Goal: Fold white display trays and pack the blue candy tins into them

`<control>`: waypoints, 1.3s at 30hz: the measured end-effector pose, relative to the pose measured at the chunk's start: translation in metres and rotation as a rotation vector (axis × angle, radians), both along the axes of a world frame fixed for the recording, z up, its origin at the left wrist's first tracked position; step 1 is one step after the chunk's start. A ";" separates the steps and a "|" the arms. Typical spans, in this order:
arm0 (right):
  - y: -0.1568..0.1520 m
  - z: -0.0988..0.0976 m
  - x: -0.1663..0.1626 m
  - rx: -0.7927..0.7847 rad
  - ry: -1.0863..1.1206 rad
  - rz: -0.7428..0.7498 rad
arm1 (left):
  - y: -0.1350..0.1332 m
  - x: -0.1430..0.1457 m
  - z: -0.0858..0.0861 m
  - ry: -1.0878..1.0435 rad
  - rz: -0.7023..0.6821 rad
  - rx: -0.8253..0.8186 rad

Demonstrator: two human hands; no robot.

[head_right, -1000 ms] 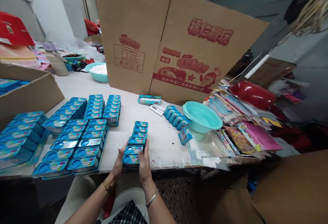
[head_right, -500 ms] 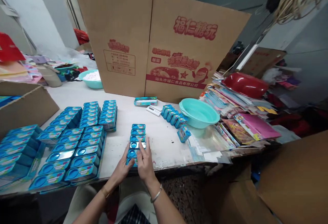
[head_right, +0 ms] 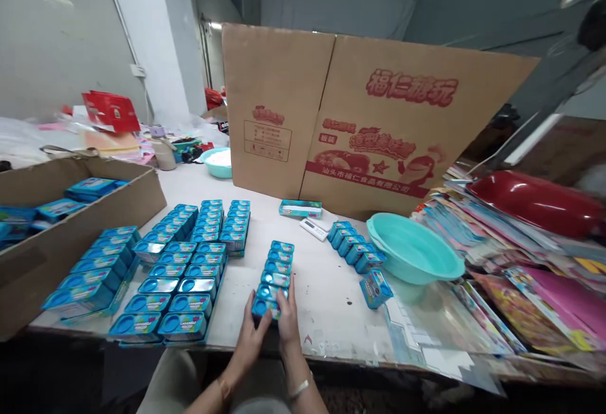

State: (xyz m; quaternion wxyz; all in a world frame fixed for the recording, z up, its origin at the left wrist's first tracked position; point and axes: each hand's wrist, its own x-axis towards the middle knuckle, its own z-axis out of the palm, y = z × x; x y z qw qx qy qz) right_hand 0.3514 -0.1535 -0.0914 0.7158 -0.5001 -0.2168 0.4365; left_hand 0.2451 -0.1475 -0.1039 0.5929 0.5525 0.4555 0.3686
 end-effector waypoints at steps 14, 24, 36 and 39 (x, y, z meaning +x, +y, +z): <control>0.143 0.012 0.122 -0.213 -1.215 0.031 | 0.035 0.037 -0.027 0.333 -0.228 0.440; 0.217 0.086 0.218 -0.718 -1.908 0.137 | 0.095 0.073 -0.034 0.314 -0.043 0.264; -0.037 0.014 0.051 -0.279 -1.385 0.069 | 0.091 0.083 0.007 0.228 0.047 0.137; -0.069 0.010 0.092 -0.224 -1.073 -0.317 | 0.085 0.119 0.033 0.248 0.035 0.405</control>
